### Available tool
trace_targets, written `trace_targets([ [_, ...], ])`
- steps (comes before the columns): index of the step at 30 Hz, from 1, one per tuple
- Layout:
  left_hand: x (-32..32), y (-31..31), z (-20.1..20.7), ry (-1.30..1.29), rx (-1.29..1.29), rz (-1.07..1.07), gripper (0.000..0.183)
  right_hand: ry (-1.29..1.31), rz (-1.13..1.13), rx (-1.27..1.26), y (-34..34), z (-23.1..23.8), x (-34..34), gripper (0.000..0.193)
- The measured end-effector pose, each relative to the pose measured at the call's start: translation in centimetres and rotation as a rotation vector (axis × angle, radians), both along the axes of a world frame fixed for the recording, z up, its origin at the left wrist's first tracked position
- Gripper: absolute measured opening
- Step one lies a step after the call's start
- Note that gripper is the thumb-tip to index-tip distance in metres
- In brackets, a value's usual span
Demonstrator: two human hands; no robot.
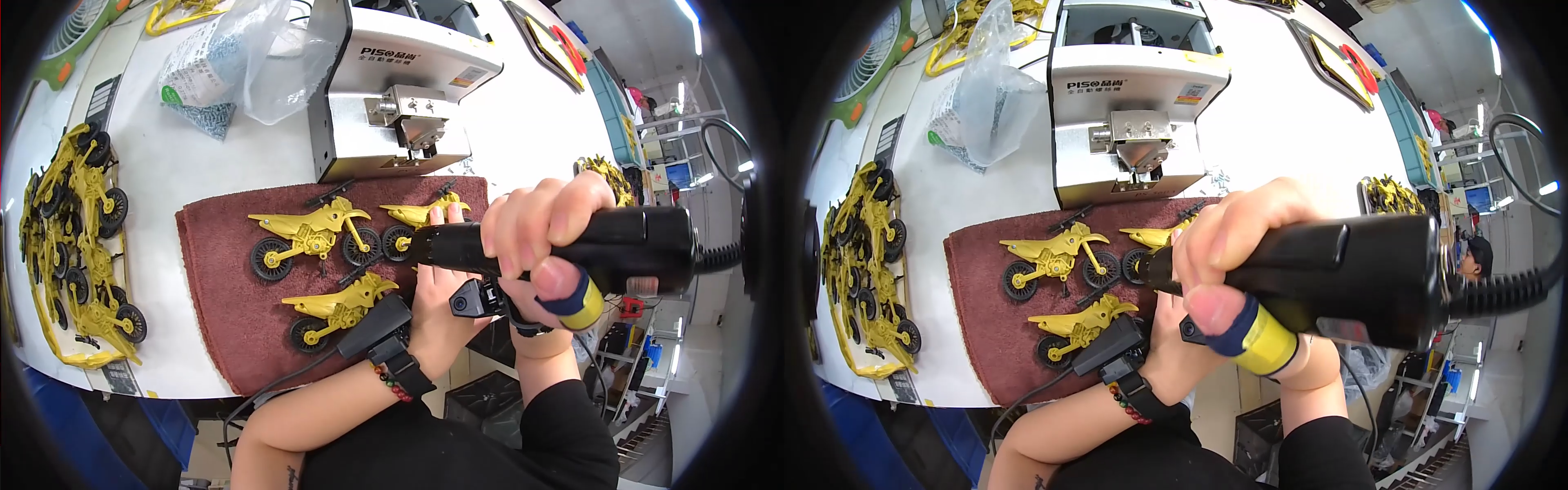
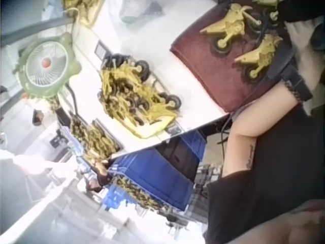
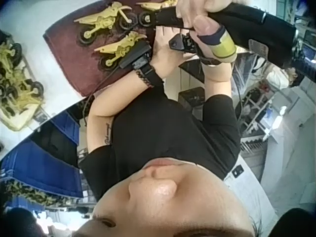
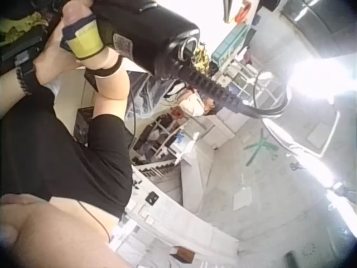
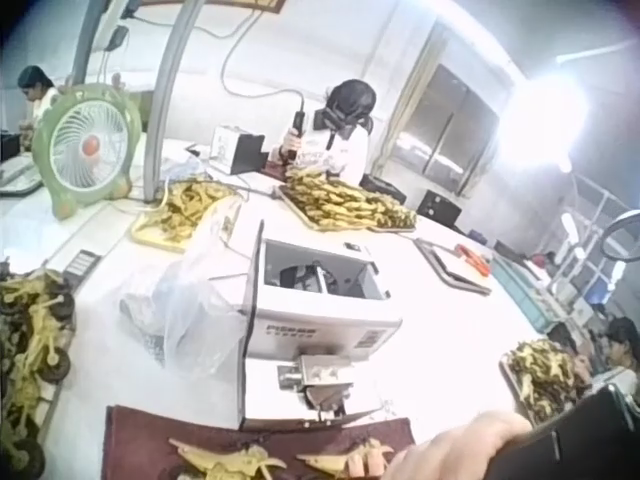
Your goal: The recorder uses an electric screwdriver to attach wheels and components to toy motorcycle bodies.
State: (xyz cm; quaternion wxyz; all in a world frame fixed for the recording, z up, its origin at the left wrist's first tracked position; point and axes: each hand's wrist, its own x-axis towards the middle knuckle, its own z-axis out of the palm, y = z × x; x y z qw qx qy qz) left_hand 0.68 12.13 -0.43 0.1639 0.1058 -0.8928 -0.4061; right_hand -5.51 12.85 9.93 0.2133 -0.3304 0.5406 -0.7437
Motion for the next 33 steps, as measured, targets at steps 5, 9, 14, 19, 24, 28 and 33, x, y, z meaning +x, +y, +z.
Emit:
trace_targets([
  [5, -0.4, -2.3, 1.6, 0.079, 0.561, -0.151, 0.06, 0.141, 0.061, 0.052, -0.2, 0.1, 0.2, 0.032],
  [9, -0.7, 0.3, -1.1, 0.28, -0.054, 0.167, 0.065, 0.142, 0.072, 0.116, -0.6, 0.2, 0.6, 0.032],
  [14, 0.1, -0.8, 0.5, 0.221, 0.43, 0.048, 0.085, 0.162, 0.024, 0.154, -0.9, 0.4, 0.1, 0.033],
  [19, 0.4, -0.8, 1.0, -0.104, -0.243, -0.098, 0.086, 0.192, 0.262, -0.274, -0.8, 7.1, -4.1, 0.022],
  [24, 0.5, -0.7, 0.0, -0.087, -0.213, -0.054, 0.082, 0.099, 0.119, -0.174, -4.6, 3.8, -6.7, 0.02],
  [28, 0.3, -1.0, 1.1, -0.276, -0.279, -0.142, 0.091, 0.257, 0.123, -0.129, -3.9, 4.0, -4.9, 0.021],
  [33, 0.8, 0.0, -0.1, -0.143, -0.195, -0.056, 0.092, 0.256, 0.208, -0.068, -2.0, 3.2, -2.6, 0.023],
])
